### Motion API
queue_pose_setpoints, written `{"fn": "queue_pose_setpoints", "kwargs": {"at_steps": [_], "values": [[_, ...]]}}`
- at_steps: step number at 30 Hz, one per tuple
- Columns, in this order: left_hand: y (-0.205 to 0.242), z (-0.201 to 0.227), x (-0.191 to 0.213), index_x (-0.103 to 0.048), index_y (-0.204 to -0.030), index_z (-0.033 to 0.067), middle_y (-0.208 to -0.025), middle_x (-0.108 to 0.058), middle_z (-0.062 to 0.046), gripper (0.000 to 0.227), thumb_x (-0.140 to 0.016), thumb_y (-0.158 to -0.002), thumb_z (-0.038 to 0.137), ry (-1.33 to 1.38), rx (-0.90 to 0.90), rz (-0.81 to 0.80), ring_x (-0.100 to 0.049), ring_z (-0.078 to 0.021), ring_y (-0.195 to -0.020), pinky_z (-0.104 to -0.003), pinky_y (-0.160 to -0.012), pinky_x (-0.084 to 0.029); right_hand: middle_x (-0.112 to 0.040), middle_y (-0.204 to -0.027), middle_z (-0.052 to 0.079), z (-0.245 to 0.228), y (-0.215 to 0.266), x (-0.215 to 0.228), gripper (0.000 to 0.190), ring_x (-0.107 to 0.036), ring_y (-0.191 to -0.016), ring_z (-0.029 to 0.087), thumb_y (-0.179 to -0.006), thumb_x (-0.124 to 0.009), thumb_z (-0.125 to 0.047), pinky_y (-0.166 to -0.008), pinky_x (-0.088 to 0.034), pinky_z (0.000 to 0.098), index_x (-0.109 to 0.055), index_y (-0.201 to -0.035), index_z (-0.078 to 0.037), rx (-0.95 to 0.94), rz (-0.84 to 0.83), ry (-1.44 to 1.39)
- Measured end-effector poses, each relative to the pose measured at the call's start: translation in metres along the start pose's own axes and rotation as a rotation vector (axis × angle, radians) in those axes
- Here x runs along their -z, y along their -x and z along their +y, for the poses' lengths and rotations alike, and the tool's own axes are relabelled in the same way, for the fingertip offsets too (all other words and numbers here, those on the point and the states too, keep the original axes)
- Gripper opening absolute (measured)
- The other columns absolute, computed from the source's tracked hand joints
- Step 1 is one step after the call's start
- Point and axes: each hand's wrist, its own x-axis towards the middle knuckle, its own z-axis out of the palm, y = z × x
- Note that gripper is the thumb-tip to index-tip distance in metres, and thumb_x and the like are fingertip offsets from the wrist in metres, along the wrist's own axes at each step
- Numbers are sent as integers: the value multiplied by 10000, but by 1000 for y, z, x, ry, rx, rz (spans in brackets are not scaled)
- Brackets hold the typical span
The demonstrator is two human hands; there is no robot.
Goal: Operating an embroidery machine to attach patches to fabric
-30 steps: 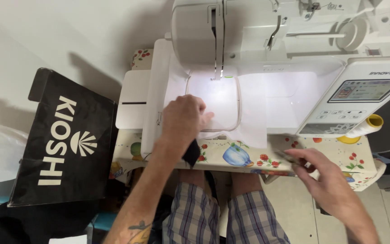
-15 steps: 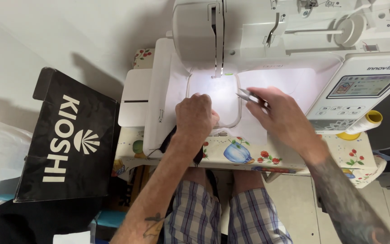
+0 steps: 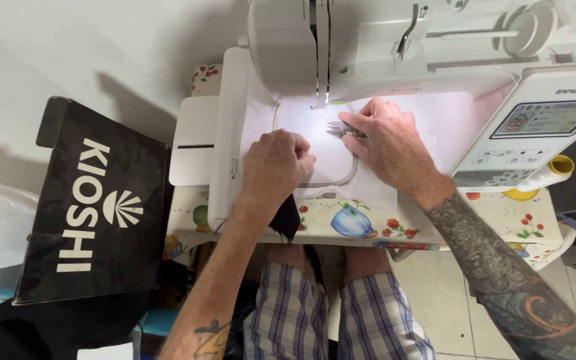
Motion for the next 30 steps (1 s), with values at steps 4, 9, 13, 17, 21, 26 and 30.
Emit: {"fn": "queue_pose_setpoints", "kwargs": {"at_steps": [4,9,13,17,21,26,30], "values": [[1,4,1,-663,-695,63,-665,-609,-143,123,-619,-764,155,-16,-40,23,-650,-322,-678,-408,-611,-540,-454,-977,52,0,-2,-14,289,-510,-925,213,-851,-576,-251,-785,-389,407,-606,-1121,-152,-59,17,-8],[-3,8,-1,-654,-721,42,-679,-602,-160,124,-638,-769,155,-49,-74,77,-652,-335,-682,-414,-614,-546,-427,-969,48,2,-3,-27,296,-517,-913,224,-861,-562,-272,-768,-377,396,-599,-1140,-178,-55,97,-66],[-7,10,-7,-674,-767,13,-678,-612,-167,139,-636,-778,145,-84,-81,138,-656,-345,-664,-428,-598,-549,-420,-978,61,0,-4,-27,294,-516,-913,248,-883,-543,-279,-771,-368,407,-589,-1148,-162,-57,122,-142],[-19,8,-15,-662,-740,11,-649,-607,-154,145,-650,-772,152,-109,-116,209,-653,-337,-637,-422,-565,-553,-422,-978,66,1,-5,-27,283,-531,-911,241,-898,-538,-270,-786,-366,403,-591,-1152,-157,-73,124,-198],[-29,3,-27,-644,-661,70,-588,-601,-114,118,-598,-764,102,-71,-65,248,-649,-332,-601,-439,-542,-543,-425,-954,58,10,-5,-29,292,-555,-893,250,-879,-565,-255,-774,-375,404,-594,-1157,-170,-60,133,-167],[-32,-4,-26,-626,-677,91,-587,-629,-104,128,-583,-763,176,77,27,241,-648,-369,-642,-481,-596,-524,-427,-965,44,14,-6,-30,312,-560,-909,240,-869,-573,-254,-791,-374,410,-584,-1173,-186,-75,101,-148],[-30,-7,-20,-611,-730,141,-606,-644,-17,127,-564,-770,252,272,135,178,-664,-263,-670,-424,-672,-520,-426,-977,49,11,-6,-25,319,-560,-929,238,-872,-566,-242,-801,-368,412,-576,-1184,-175,-75,56,-167]]}}
